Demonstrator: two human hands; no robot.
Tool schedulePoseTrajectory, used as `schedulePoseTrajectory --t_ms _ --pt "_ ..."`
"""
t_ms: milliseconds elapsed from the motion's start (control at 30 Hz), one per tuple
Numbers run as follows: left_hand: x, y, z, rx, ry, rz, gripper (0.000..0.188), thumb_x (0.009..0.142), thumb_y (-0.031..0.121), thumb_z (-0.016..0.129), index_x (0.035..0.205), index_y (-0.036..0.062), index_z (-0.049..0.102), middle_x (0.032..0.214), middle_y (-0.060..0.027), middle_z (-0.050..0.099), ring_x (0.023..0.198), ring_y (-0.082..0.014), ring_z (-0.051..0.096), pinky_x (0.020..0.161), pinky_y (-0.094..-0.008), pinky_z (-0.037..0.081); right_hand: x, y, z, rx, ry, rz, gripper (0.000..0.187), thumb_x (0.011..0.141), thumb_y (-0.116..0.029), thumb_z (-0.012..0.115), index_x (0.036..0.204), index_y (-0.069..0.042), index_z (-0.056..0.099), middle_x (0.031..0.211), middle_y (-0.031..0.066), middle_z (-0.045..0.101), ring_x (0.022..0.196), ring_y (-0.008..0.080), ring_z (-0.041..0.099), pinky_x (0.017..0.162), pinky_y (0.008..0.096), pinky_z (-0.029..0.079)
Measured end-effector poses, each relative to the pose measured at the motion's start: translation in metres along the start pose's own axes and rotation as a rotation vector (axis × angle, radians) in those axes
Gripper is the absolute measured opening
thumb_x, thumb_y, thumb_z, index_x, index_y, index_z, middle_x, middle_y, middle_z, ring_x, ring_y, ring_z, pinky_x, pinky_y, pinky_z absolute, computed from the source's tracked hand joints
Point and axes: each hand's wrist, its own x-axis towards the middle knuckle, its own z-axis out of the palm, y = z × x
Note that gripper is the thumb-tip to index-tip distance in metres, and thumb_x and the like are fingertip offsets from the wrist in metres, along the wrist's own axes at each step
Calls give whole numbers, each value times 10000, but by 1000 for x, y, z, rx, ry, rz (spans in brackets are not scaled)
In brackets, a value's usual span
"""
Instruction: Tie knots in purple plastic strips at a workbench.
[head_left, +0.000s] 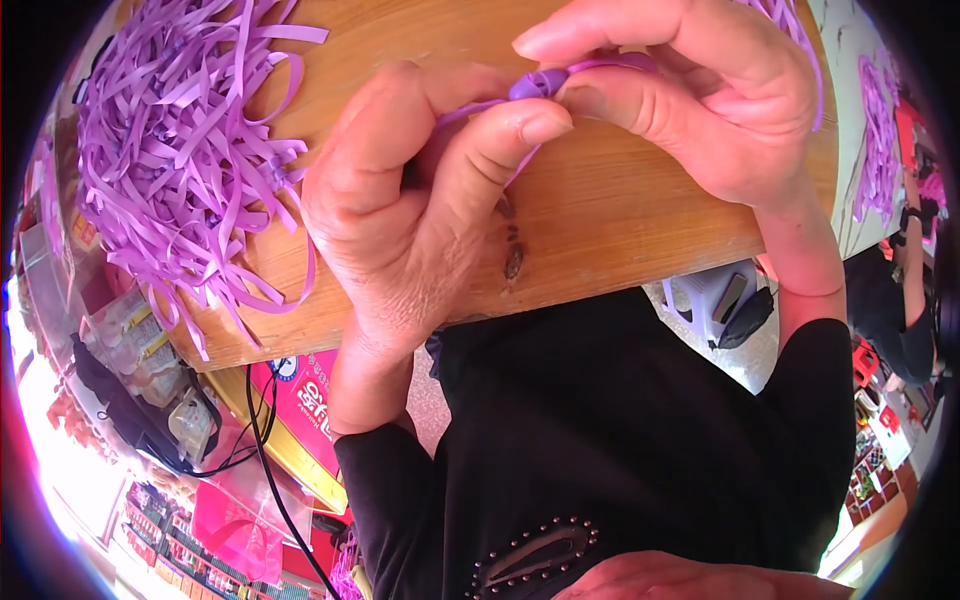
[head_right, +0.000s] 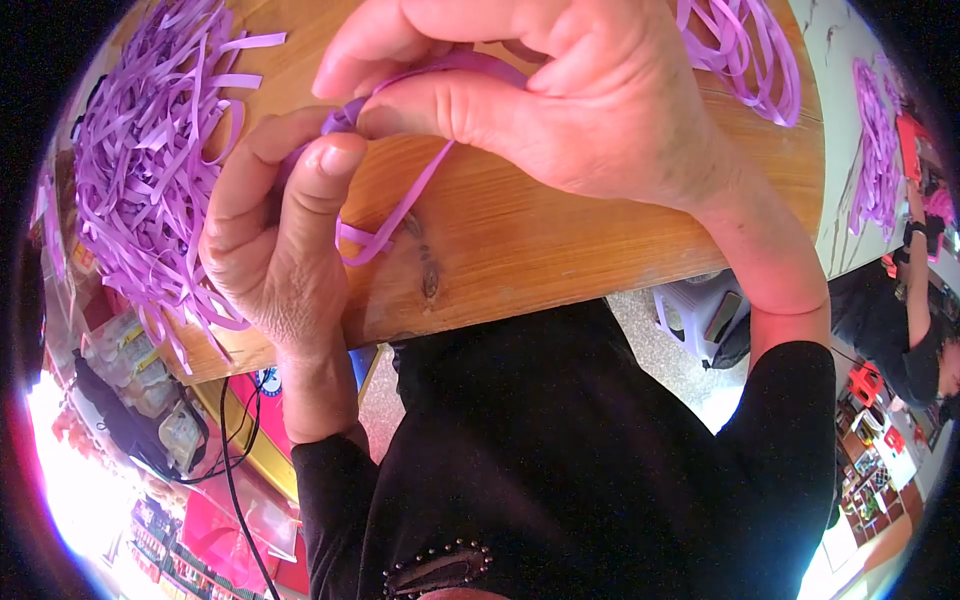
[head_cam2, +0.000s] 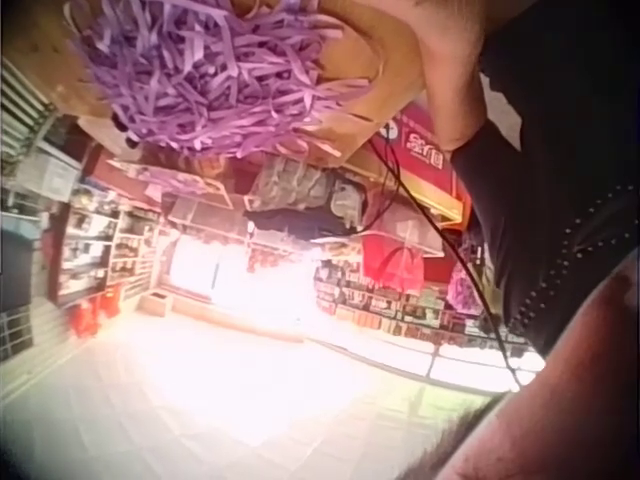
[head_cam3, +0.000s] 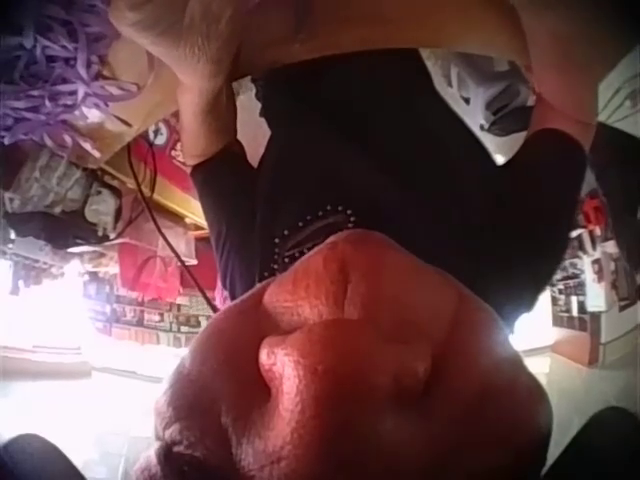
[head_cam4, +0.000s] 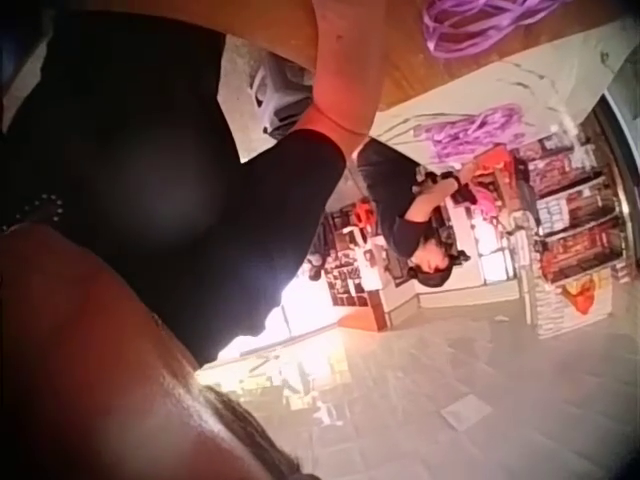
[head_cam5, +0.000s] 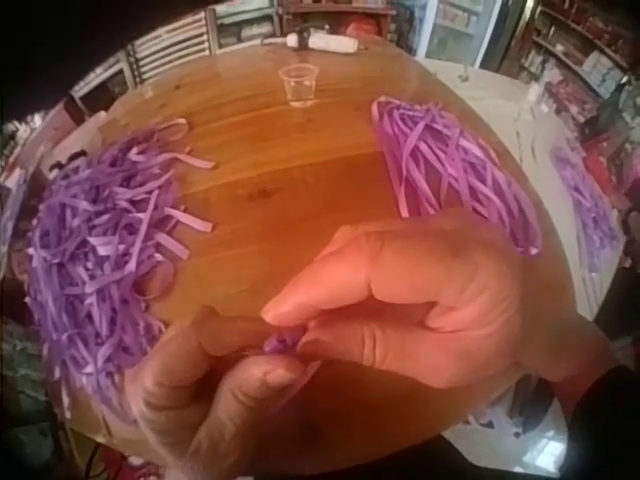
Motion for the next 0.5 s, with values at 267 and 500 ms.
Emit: schedulePoseTrajectory --t_ms 267,500 --pt "-3 -2 8 104 68 165 222 791 -56 702 993 -20 617 922 -30 624 834 -85 568 752 -189 450 1 34 15 86 40 -261 169 806 41 681 967 3 649 916 118 668 842 216 665 721 261 529" --pt "5 -4 1 182 45 250 220 775 -98 675 982 -27 653 906 -41 609 826 -110 545 787 -218 433 0 40 16 76 82 -408 164 814 51 670 972 8 653 919 122 664 840 213 663 709 258 531"
